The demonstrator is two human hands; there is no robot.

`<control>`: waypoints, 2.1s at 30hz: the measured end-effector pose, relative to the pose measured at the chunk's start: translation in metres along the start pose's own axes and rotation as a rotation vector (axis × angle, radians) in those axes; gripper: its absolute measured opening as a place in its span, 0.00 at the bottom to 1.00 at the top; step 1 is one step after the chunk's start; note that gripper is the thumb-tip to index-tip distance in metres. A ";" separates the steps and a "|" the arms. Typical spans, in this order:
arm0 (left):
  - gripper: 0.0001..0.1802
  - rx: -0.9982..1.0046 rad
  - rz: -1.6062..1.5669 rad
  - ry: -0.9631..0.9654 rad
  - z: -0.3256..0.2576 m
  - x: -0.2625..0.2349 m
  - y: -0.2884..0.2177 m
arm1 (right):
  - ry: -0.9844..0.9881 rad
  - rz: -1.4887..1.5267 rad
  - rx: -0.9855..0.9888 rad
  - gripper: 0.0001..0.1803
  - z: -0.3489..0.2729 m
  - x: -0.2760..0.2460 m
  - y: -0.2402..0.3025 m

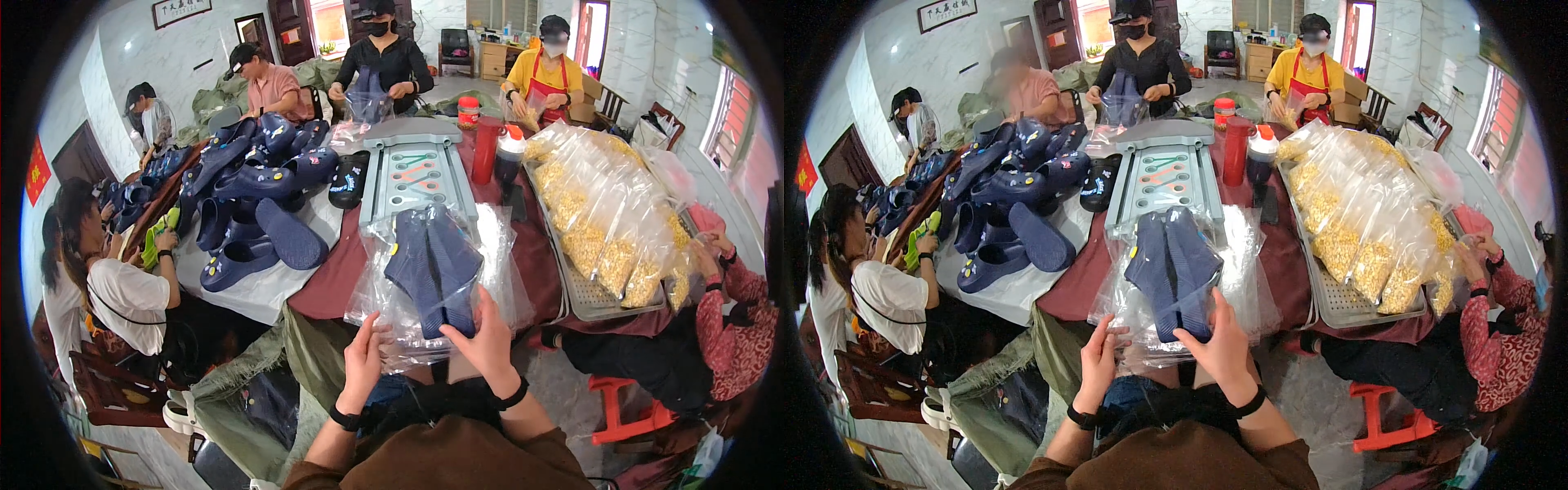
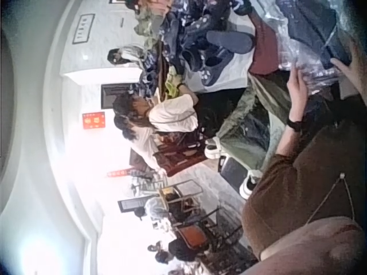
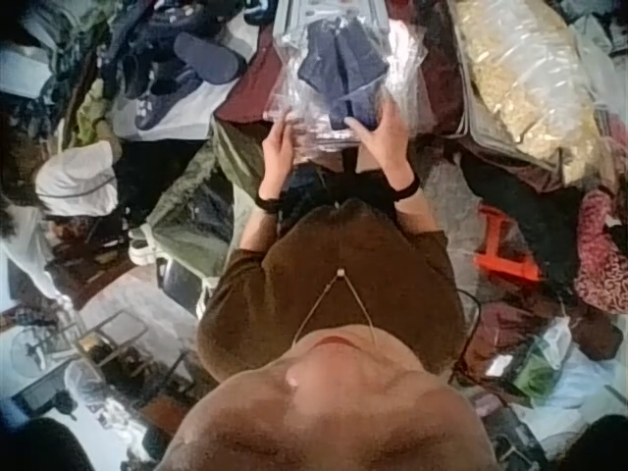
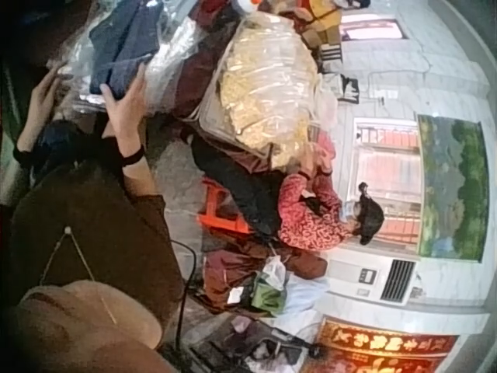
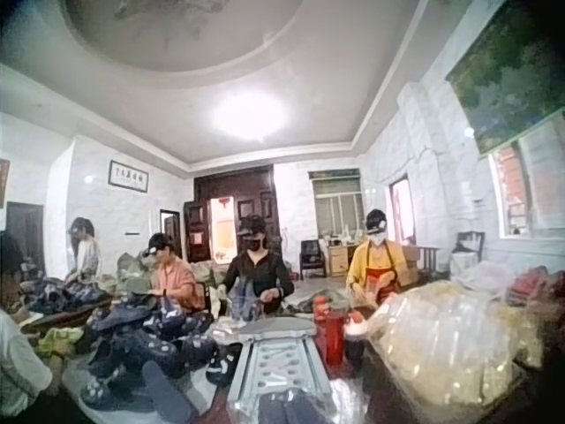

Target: Packing blue clog-style shoes into plastic bags at an industrial workstation.

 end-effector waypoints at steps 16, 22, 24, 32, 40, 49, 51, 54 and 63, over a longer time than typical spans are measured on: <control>0.40 0.005 -0.069 0.023 0.033 0.019 0.011 | 0.142 -0.156 0.144 0.26 -0.017 -0.047 -0.060; 0.34 0.063 0.021 -0.033 0.024 0.042 0.002 | -0.083 -0.059 -0.248 0.34 -0.011 -0.055 -0.013; 0.29 0.105 0.064 -0.061 0.022 0.043 -0.001 | 0.171 0.136 -0.180 0.32 -0.015 -0.033 -0.015; 0.29 0.149 0.129 0.119 0.017 0.050 0.017 | 0.366 0.329 -0.173 0.32 -0.021 0.008 0.000; 0.77 0.341 0.363 0.288 0.003 0.073 -0.022 | 0.470 0.541 -0.216 0.37 -0.017 0.027 -0.005; 0.72 0.222 0.451 -0.005 0.011 0.062 -0.021 | 0.548 0.354 -0.358 0.40 -0.020 0.030 0.020; 0.70 0.185 0.422 -0.032 0.013 0.057 -0.019 | 0.471 0.342 -0.365 0.33 -0.021 0.024 0.018; 0.63 0.155 0.319 -0.088 0.018 0.041 -0.013 | 0.435 0.519 -0.201 0.23 -0.013 0.012 0.014; 0.59 0.145 0.061 -0.108 -0.002 0.029 -0.032 | 0.294 0.806 0.162 0.31 -0.019 0.030 -0.033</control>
Point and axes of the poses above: each hand's wrist, its own z-axis towards the middle knuckle, its own x-axis out of the palm, y = z × x, the point moved 6 cm from there along z, towards the middle knuckle, and after that the axes turned 6 degrees about -z, right-handed, at the moved point
